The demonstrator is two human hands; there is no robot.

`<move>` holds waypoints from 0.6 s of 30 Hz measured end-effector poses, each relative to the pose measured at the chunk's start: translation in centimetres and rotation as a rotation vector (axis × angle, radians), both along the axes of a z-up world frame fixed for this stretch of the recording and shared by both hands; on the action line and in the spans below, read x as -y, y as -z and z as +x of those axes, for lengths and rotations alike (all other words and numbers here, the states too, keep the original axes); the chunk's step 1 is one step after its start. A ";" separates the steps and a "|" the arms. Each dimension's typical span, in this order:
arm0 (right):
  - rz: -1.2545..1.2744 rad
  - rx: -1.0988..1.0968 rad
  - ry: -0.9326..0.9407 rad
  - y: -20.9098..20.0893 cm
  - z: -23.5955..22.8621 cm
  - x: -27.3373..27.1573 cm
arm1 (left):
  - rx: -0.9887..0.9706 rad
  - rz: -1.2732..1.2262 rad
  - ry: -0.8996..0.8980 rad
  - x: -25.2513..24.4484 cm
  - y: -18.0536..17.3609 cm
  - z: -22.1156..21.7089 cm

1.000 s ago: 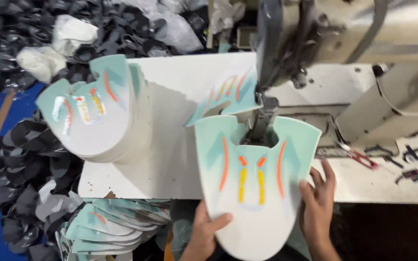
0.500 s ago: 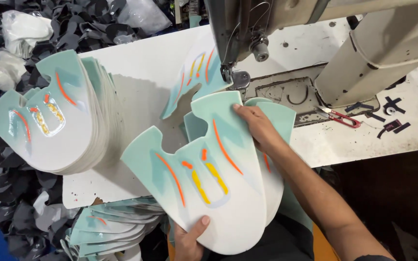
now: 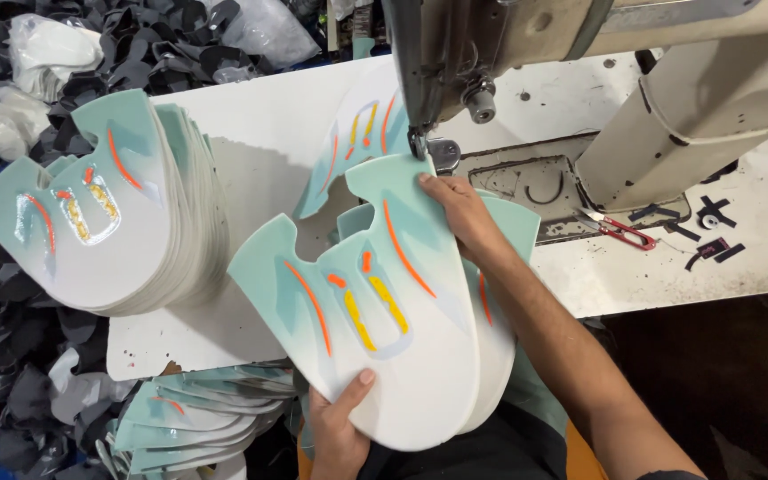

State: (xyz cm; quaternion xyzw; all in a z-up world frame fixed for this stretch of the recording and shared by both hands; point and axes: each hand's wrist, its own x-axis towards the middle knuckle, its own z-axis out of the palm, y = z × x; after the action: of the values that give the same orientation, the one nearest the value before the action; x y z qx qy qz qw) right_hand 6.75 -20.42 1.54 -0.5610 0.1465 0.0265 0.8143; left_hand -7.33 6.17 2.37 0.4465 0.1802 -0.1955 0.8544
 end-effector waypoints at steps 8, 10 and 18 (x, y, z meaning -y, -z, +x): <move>-1.140 0.328 0.354 -4.9 -5.2 7.2 | 0.057 0.034 0.010 0.1 2.1 1.3; -1.264 0.513 0.608 -6.6 -7.4 11.1 | 0.096 0.027 -0.007 0.1 2.5 2.0; -1.483 0.701 0.942 3.9 -11.1 24.0 | 0.131 -0.017 -0.010 0.4 -0.1 3.3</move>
State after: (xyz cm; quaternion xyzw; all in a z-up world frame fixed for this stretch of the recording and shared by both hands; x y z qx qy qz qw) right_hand -4.32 -44.41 -2.38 -0.7948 0.0844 -0.5751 0.1745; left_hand -4.03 5.77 2.52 0.4501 0.1242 -0.1633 0.8691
